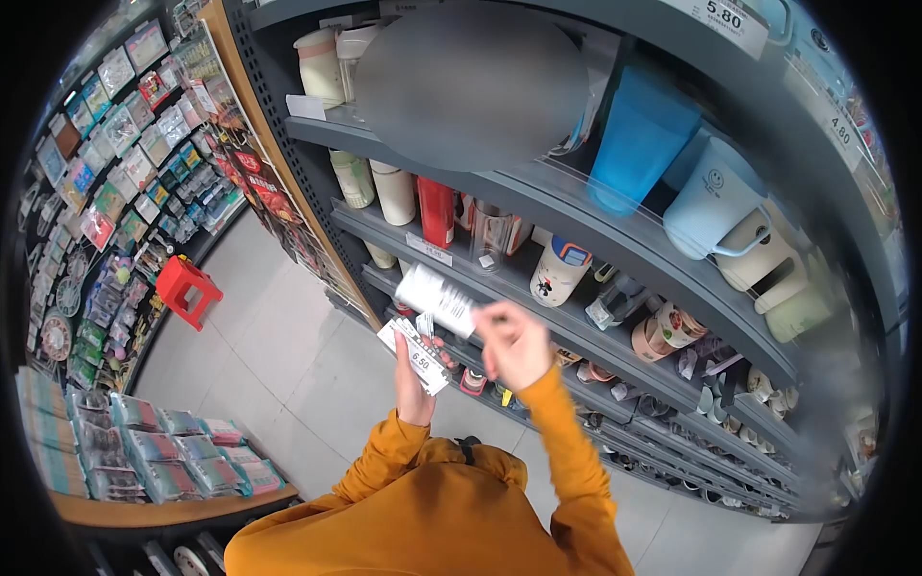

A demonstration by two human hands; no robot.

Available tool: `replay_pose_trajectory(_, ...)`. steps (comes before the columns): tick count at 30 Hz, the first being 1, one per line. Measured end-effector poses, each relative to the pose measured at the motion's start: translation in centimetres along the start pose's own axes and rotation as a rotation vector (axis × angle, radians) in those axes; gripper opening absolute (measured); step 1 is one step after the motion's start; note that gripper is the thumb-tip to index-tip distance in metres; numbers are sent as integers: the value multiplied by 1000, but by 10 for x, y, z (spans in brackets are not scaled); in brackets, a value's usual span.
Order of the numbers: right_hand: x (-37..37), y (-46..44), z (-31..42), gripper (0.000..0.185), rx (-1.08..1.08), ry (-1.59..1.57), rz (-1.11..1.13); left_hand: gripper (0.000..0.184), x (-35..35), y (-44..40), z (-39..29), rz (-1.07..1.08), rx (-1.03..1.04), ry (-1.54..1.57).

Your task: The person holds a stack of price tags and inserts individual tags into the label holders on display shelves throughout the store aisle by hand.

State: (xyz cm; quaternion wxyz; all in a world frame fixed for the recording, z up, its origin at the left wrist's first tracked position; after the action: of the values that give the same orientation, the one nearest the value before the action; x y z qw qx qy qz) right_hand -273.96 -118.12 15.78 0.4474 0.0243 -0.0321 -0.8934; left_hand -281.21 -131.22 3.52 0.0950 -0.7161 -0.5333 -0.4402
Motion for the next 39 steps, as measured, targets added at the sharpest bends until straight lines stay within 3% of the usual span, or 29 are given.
replay_pose_trajectory(4, 36, 13, -75, 18, 107, -4, 40, 36, -10, 0, -5, -92, 133, -54)
replay_pose_trajectory(5, 41, 11, -78, 19, 51, 37, 64, 35, -15, 0, -7, -79, 135, -64)
replay_pose_trajectory(8, 61, -2, -68, 19, 152, 186, 259, 28, -24, -5, -22, -79, 63, -139)
replay_pose_trajectory(9, 66, -8, -50, 21, 77, 230, 285, 27, -31, -9, -26, -87, 44, -125)
replay_pose_trajectory(11, 59, -51, -40, 27, -33, 231, 35, 28, -48, -20, -32, -111, 5, -143)
replay_pose_trajectory(13, 55, -89, -19, 38, -254, 497, -149, 29, -54, -22, -43, -8, -86, -137)
replay_pose_trajectory(16, 64, -132, -46, 30, -186, 751, -165, 31, -57, -20, -65, 78, -208, -130)
replay_pose_trajectory(22, 59, -133, -42, 17, -247, 469, -416, 35, -118, -29, -109, 73, -251, -221)
replay_pose_trajectory(24, 75, -113, -36, 16, -211, 250, -391, 37, -146, -49, -112, 71, -229, -226)
replay_pose_trajectory(28, 172, -47, -111, 14, 195, -78, -18, 44, -187, -72, -118, -5, -189, -180)
replay_pose_trajectory(31, 239, 6, -162, 20, 475, 77, 4, 48, -194, -76, -129, -132, -109, -283)
replay_pose_trajectory(34, 260, 18, -168, 22, 431, -119, -10, 43, -217, -82, -129, 13, -45, -502)
replay_pose_trajectory(35, 264, 18, -164, 23, 422, -93, -2, 37, -220, -80, -131, 27, 31, -411)
replay_pose_trajectory(39, 275, 0, -164, 29, 466, 25, 129, 33, -202, -74, -154, 88, 13, -592)
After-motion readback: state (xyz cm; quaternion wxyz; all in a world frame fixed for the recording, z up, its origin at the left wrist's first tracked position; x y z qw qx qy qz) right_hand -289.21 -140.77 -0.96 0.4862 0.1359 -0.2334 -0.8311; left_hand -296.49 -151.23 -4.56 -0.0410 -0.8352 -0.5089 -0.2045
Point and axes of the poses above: each hand's wrist, its own y-axis away from the middle knuckle, its own x-axis out of the palm, z = x × y, the point moved 7 cm from there along -y, towards the middle knuckle, and after that the axes turned 8 degrees about -z, right-handed, at the moved point
